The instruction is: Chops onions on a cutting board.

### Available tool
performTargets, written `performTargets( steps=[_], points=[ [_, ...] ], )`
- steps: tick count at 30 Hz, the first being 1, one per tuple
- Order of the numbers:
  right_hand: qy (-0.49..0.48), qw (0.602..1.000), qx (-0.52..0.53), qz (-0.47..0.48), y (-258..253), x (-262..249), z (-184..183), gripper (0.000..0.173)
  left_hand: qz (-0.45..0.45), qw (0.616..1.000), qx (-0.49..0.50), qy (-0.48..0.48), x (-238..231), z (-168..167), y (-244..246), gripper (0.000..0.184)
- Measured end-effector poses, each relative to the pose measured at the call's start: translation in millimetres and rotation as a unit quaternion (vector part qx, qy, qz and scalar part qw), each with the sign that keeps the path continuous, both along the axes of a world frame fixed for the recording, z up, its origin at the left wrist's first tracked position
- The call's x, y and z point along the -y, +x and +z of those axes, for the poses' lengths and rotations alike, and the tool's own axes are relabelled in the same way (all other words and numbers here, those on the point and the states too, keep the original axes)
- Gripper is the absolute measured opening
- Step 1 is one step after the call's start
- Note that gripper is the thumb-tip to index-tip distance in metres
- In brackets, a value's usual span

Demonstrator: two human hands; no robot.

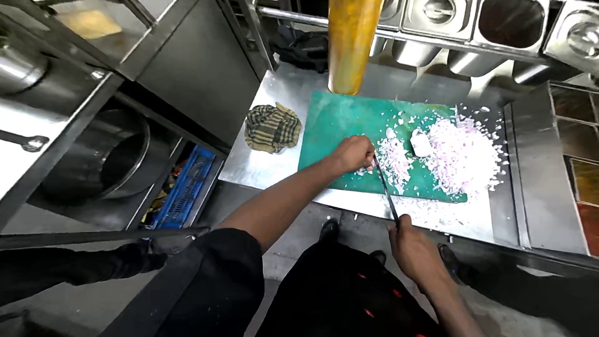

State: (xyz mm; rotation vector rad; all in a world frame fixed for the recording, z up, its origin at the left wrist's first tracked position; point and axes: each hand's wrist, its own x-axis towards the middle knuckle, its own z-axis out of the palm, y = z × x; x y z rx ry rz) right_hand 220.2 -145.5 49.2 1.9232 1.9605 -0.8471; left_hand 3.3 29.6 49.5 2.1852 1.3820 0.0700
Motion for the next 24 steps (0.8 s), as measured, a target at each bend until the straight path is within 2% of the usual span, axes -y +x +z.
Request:
performTargets(
  steps=[3, 7, 11, 14, 18, 22, 24],
  points=[
    [-0.024, 1.000, -0.010, -0.016, 2.7, 3.6, -18.9, 0.044, 0.004, 0.999, 0.035, 0.024, 2.7, -1.9, -5.4, 0.020],
    [-0.037, 0.999, -0.008, -0.005, -3.4, -1.8, 9.8, 0.041, 0.011, 0.995, 0.078, 0.054, 12.2, -15.7, -8.6, 0.017],
    [-0.056, 0.998, -0.026, -0.022, 2.8, 9.1, -14.1, 0.047, 0.026, 0.990, 0.103, 0.091, 13.1, -22.0, -10.6, 0.012],
    [-0.072, 0.996, -0.043, -0.023, -0.7, 0.1, 14.6, 0.043, 0.031, 0.990, 0.101, 0.097, 12.7, -25.6, -11.3, 0.012],
    [-0.063, 0.996, -0.062, -0.012, 6.6, 11.4, -14.5, 0.047, 0.020, 0.985, 0.100, 0.138, 17.1, -25.5, -14.0, 0.011],
    [-0.043, 0.996, -0.077, -0.004, 5.5, 7.2, 6.6, 0.042, 0.009, 0.982, 0.117, 0.147, 16.1, -34.2, -16.8, 0.014],
    [-0.051, 0.995, -0.084, -0.009, 5.9, 13.6, -0.5, 0.044, 0.007, 0.982, 0.118, 0.149, 17.2, -36.3, -19.9, 0.013]
  ],
)
